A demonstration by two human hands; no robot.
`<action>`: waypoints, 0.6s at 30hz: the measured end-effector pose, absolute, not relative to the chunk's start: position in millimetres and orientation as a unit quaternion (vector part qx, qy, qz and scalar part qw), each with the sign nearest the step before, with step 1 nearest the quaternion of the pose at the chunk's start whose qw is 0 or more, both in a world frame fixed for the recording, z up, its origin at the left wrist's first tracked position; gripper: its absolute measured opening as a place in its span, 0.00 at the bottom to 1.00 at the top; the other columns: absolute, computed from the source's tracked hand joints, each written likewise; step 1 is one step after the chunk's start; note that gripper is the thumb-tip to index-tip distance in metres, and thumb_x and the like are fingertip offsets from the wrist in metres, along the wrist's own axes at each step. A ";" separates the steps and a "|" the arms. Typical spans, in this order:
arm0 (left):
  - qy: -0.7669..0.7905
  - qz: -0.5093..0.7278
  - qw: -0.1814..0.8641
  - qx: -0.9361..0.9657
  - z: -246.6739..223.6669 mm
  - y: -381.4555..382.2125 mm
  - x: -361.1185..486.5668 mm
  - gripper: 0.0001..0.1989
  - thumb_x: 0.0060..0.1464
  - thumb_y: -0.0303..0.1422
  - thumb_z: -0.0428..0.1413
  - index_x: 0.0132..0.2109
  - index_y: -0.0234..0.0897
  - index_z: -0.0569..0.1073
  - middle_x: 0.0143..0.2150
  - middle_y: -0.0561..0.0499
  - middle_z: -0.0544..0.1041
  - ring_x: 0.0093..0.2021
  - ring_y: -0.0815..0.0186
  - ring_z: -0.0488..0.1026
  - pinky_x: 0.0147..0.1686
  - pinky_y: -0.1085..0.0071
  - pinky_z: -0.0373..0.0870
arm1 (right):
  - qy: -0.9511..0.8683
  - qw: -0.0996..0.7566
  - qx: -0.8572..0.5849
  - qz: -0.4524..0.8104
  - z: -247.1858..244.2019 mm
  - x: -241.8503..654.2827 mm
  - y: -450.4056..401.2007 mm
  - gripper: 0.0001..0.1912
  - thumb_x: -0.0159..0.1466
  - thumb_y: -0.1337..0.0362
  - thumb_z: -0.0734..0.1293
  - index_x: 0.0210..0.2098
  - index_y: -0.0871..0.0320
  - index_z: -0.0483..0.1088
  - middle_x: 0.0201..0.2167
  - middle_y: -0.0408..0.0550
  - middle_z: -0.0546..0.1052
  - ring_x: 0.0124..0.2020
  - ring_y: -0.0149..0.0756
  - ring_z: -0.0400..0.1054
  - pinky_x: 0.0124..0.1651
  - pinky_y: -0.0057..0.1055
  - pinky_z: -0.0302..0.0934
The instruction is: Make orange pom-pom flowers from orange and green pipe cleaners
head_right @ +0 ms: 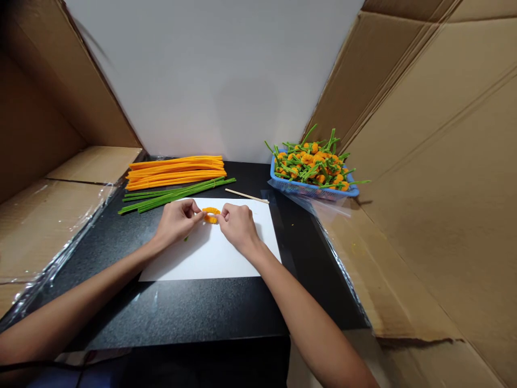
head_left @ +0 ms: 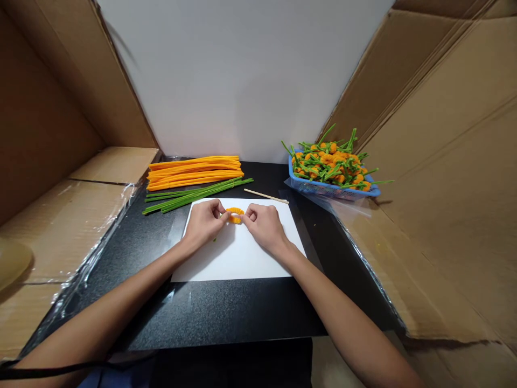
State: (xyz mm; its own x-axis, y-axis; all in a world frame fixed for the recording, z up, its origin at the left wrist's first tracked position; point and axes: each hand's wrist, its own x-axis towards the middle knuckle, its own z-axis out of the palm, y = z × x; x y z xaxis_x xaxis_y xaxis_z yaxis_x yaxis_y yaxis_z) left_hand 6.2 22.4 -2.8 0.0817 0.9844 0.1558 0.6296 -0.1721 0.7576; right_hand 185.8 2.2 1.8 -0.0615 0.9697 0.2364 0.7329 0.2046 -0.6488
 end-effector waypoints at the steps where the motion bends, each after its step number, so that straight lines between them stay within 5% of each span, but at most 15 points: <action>1: 0.591 0.338 0.263 0.683 -2.3 22.7 6.0 0.10 0.47 0.37 0.59 0.24 0.37 0.70 0.17 0.58 0.68 0.18 0.71 0.62 0.22 0.74 0.53 | -0.705 0.324 -0.604 0.185 1.8 185.8 2.3 0.11 0.59 0.66 0.70 0.21 0.59 0.70 0.17 0.41 0.71 0.20 0.29 0.61 0.29 0.27 0.48; 13: 0.626 0.322 0.289 0.649 -2.1 35.6 -6.3 0.12 0.47 0.40 0.60 0.24 0.37 0.70 0.17 0.57 0.69 0.17 0.70 0.65 0.21 0.73 0.55 | -0.703 0.317 -0.615 0.164 -1.5 200.0 12.4 0.11 0.59 0.66 0.70 0.21 0.58 0.70 0.16 0.38 0.67 0.21 0.29 0.57 0.29 0.28 0.47; 18: 0.573 0.282 0.258 0.725 1.1 32.5 -5.8 0.09 0.51 0.38 0.57 0.29 0.37 0.73 0.24 0.53 0.76 0.24 0.66 0.71 0.25 0.73 0.59 | -0.695 0.306 -0.629 0.166 -1.3 199.1 10.2 0.07 0.59 0.67 0.70 0.25 0.57 0.72 0.16 0.38 0.67 0.21 0.30 0.58 0.30 0.28 0.48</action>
